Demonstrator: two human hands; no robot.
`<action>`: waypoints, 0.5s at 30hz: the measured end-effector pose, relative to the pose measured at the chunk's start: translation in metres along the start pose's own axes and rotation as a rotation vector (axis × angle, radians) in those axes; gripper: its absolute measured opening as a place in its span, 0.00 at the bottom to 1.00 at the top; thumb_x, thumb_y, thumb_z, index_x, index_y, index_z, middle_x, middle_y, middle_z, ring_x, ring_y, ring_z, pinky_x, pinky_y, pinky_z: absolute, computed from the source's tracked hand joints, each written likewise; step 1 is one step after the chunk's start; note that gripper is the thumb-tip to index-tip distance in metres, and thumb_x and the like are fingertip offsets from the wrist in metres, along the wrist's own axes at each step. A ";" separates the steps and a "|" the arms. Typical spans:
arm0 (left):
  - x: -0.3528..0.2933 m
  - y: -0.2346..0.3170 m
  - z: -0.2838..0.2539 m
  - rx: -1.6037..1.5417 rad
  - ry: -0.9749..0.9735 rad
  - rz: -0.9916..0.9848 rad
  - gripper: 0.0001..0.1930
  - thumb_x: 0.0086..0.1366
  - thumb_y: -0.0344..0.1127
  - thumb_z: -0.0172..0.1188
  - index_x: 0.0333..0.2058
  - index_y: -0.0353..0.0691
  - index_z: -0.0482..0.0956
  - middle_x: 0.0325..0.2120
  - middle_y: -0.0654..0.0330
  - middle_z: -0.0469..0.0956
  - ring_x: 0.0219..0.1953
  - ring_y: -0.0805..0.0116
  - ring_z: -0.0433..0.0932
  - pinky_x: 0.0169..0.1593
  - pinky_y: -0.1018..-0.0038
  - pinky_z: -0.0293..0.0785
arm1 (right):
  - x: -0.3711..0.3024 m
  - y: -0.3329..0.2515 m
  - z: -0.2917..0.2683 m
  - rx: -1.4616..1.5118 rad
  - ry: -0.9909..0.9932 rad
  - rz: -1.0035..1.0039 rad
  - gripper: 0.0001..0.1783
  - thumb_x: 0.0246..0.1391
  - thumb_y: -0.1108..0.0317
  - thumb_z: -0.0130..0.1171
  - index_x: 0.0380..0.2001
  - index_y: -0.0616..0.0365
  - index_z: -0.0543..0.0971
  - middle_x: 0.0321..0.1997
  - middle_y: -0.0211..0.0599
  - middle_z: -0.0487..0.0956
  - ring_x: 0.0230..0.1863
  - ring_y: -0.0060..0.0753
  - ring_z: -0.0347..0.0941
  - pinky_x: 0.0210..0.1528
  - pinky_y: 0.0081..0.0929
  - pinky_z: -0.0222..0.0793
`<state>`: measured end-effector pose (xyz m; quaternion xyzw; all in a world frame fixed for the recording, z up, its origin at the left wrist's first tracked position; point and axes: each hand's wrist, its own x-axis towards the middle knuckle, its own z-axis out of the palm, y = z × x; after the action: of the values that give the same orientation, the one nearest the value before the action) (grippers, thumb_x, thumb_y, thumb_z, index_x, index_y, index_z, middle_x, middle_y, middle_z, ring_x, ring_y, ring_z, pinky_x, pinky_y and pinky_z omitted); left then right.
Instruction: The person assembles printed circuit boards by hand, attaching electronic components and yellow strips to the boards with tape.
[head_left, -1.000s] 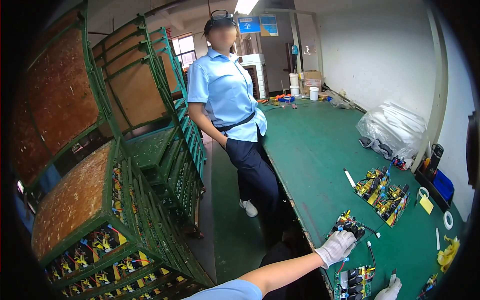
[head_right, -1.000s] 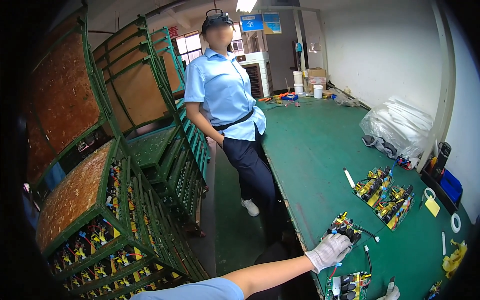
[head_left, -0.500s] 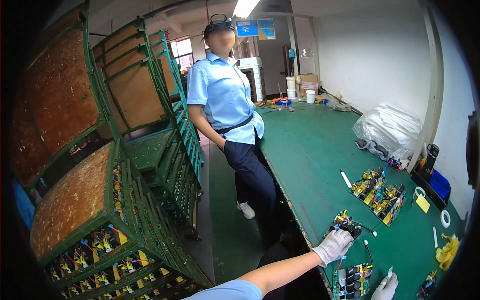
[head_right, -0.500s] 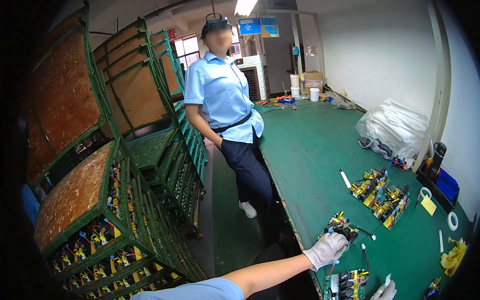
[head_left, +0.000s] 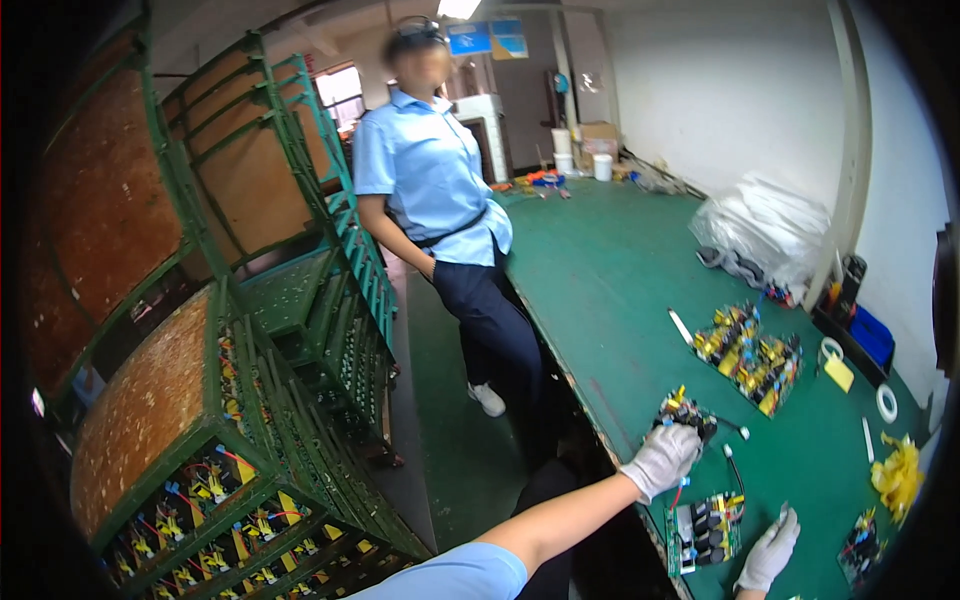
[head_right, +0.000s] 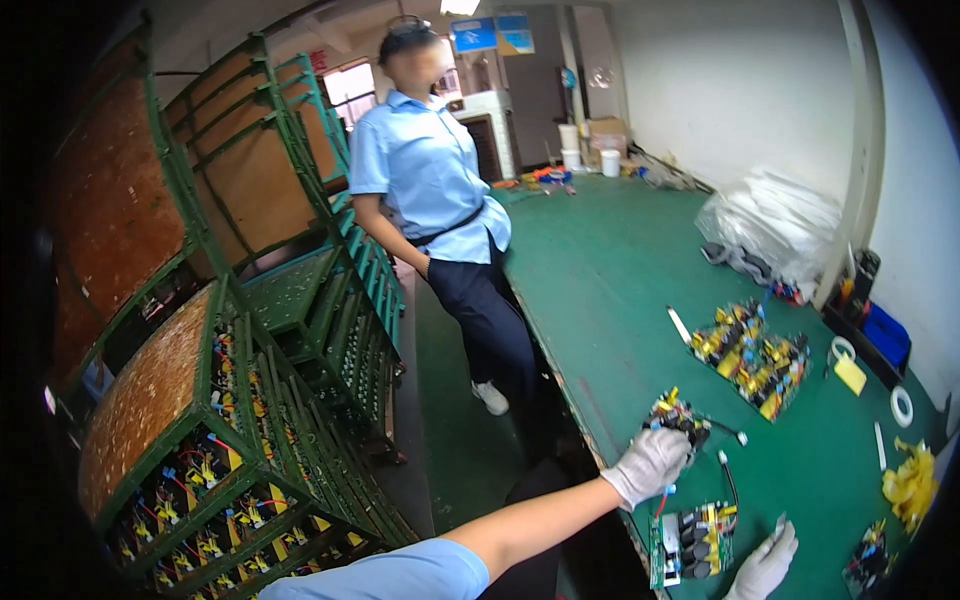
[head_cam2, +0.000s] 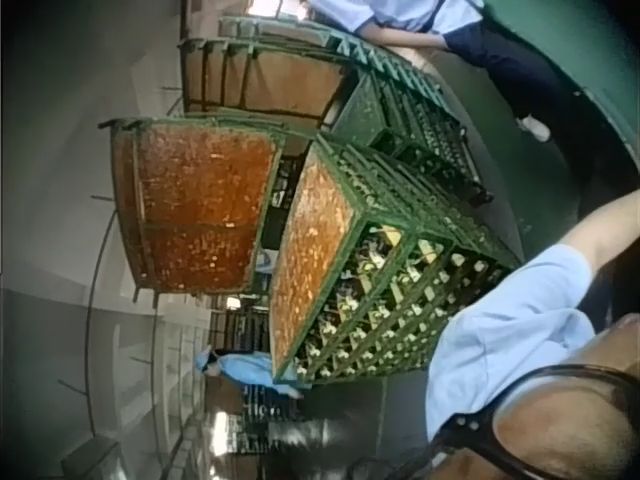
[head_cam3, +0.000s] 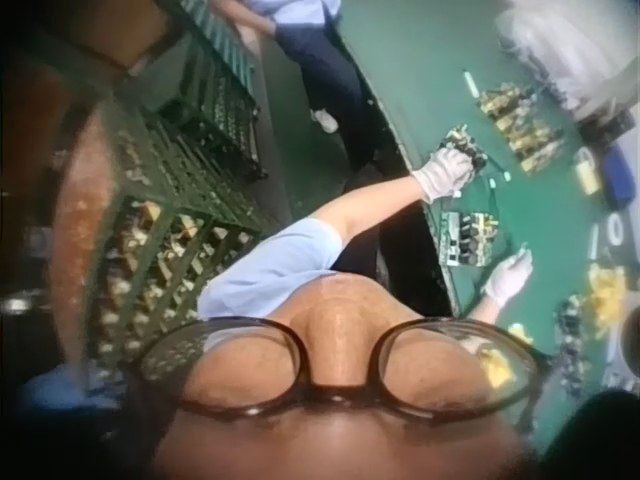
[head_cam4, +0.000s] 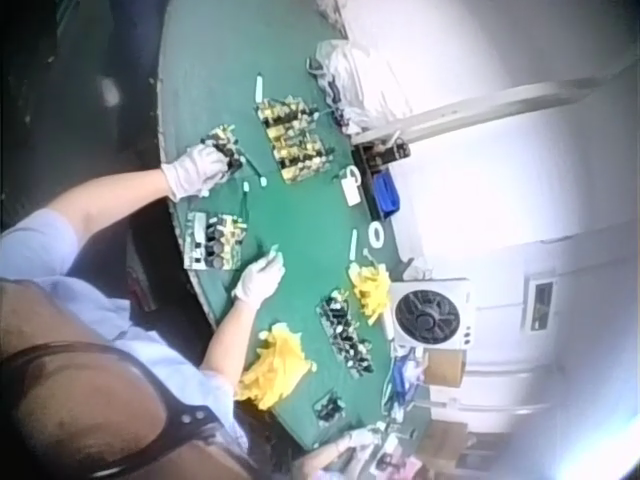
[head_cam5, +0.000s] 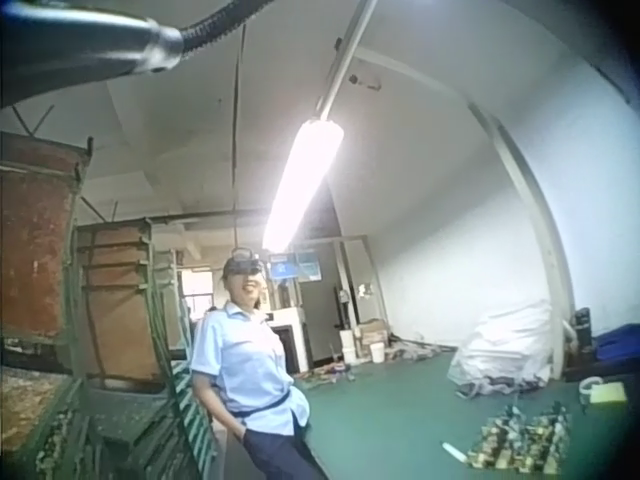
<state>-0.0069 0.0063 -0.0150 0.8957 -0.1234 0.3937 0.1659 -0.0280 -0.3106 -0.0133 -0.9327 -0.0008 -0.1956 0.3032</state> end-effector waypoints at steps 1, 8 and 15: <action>0.010 0.002 -0.010 -0.053 -0.150 -0.005 0.11 0.56 0.36 0.58 0.38 0.43 0.77 0.38 0.59 0.76 0.43 0.59 0.77 0.45 0.63 0.72 | -0.002 0.004 0.005 0.016 0.038 -0.075 0.22 0.58 0.75 0.48 0.57 0.62 0.72 0.56 0.54 0.74 0.56 0.55 0.70 0.60 0.43 0.64; 0.043 -0.023 -0.005 0.099 -0.305 -0.129 0.04 0.54 0.34 0.59 0.23 0.44 0.79 0.26 0.53 0.79 0.31 0.55 0.80 0.34 0.60 0.75 | 0.017 -0.061 -0.016 -0.012 0.089 -0.207 0.15 0.60 0.66 0.52 0.49 0.55 0.76 0.42 0.51 0.78 0.42 0.56 0.76 0.44 0.44 0.74; 0.018 -0.017 0.017 0.038 0.006 0.049 0.13 0.57 0.33 0.61 0.42 0.43 0.78 0.43 0.57 0.78 0.47 0.54 0.76 0.51 0.58 0.70 | -0.035 -0.042 -0.046 -0.103 -0.021 -0.141 0.11 0.61 0.65 0.53 0.45 0.53 0.75 0.34 0.43 0.75 0.33 0.50 0.75 0.32 0.44 0.73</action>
<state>0.0218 0.0134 -0.0154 0.8942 -0.1375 0.4025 0.1394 -0.0824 -0.2978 0.0316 -0.9467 -0.0594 -0.2062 0.2401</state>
